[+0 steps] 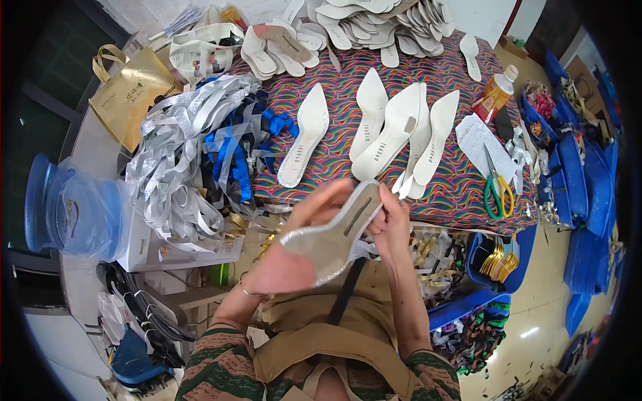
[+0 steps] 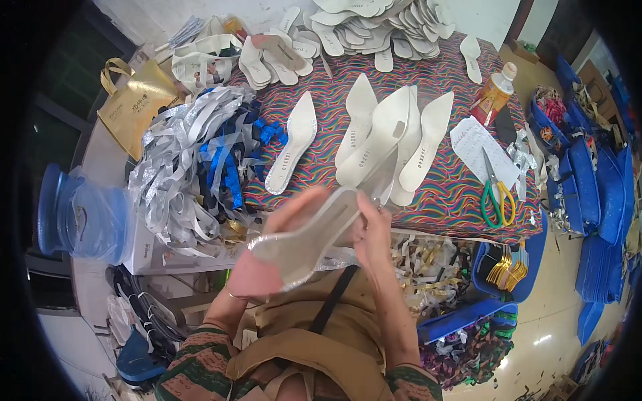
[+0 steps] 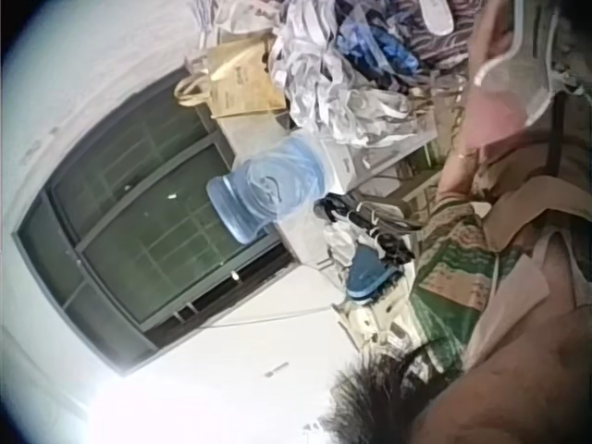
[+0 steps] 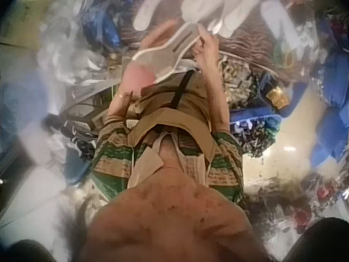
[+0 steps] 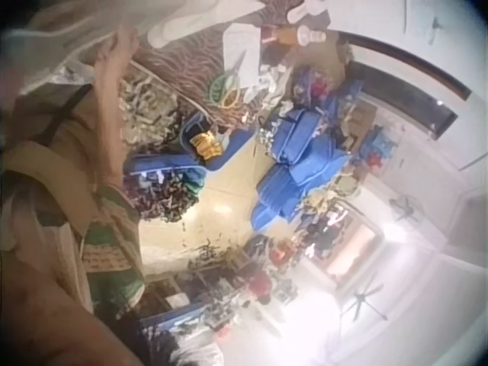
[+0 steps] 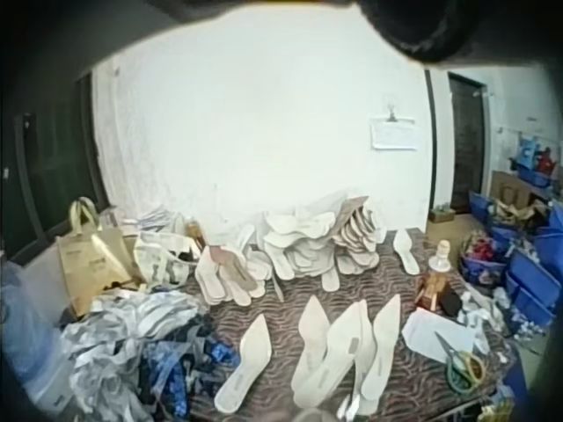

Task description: The person applies a silver glittery ribbon to the edges of white shoe insoles. They pick up an insole, wrap the ribbon around its perimeter, and trim the excess with scissors. The person repeats this process for several insoles, placing the finished ones on the table.

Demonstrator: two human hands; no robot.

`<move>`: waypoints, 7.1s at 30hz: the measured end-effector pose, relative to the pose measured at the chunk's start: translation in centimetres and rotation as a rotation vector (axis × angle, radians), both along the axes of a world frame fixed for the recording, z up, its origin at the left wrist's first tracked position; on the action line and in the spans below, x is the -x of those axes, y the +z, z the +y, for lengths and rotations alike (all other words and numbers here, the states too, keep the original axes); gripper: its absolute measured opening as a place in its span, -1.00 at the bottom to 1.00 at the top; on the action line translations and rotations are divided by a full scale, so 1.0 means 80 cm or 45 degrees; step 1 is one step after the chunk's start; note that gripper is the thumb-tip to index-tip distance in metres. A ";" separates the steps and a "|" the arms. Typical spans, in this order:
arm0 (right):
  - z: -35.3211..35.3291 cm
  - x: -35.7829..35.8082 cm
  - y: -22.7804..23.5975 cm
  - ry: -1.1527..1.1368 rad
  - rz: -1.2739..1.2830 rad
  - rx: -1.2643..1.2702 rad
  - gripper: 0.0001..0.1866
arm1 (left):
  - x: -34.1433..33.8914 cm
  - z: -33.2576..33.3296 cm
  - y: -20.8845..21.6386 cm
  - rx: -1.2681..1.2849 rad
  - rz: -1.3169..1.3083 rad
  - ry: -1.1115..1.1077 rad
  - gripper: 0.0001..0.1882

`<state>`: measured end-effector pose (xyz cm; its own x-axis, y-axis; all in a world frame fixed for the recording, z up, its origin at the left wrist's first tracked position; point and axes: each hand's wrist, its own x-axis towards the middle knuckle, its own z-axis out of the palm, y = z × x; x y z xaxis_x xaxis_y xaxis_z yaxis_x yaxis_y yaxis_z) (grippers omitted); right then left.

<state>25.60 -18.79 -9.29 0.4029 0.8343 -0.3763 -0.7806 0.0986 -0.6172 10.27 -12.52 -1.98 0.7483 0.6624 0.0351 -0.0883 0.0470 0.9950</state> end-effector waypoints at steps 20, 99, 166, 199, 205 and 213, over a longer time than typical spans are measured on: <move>-0.028 0.036 -0.122 0.541 -1.701 0.265 -0.80 | 0.023 0.142 -0.101 -1.139 0.426 0.792 -0.69; -0.264 -0.233 0.066 -1.172 -1.125 -0.012 -0.82 | 0.102 0.021 -0.108 -0.696 0.950 0.079 -0.68; -0.109 -0.051 0.076 -0.335 -1.011 0.008 -0.87 | -0.079 -0.019 -0.054 1.039 -0.207 -0.277 -0.66; -0.120 -0.034 0.079 -0.150 -1.365 0.027 -0.86 | -0.066 -0.054 -0.004 0.462 0.008 0.116 -0.77; -0.125 -0.052 0.079 -0.022 -0.927 -0.042 -0.89 | -0.063 -0.053 -0.009 0.417 -0.005 0.057 -0.74; -0.114 -0.031 0.074 -0.196 -0.775 0.023 -0.95 | -0.065 -0.059 -0.001 0.396 0.015 -0.022 -0.76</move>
<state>28.12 -27.90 -3.35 0.6645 0.7453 -0.0545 -0.2660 0.1677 -0.9493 15.47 -17.24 -2.06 0.7584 0.6274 -0.1764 -0.0732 0.3510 0.9335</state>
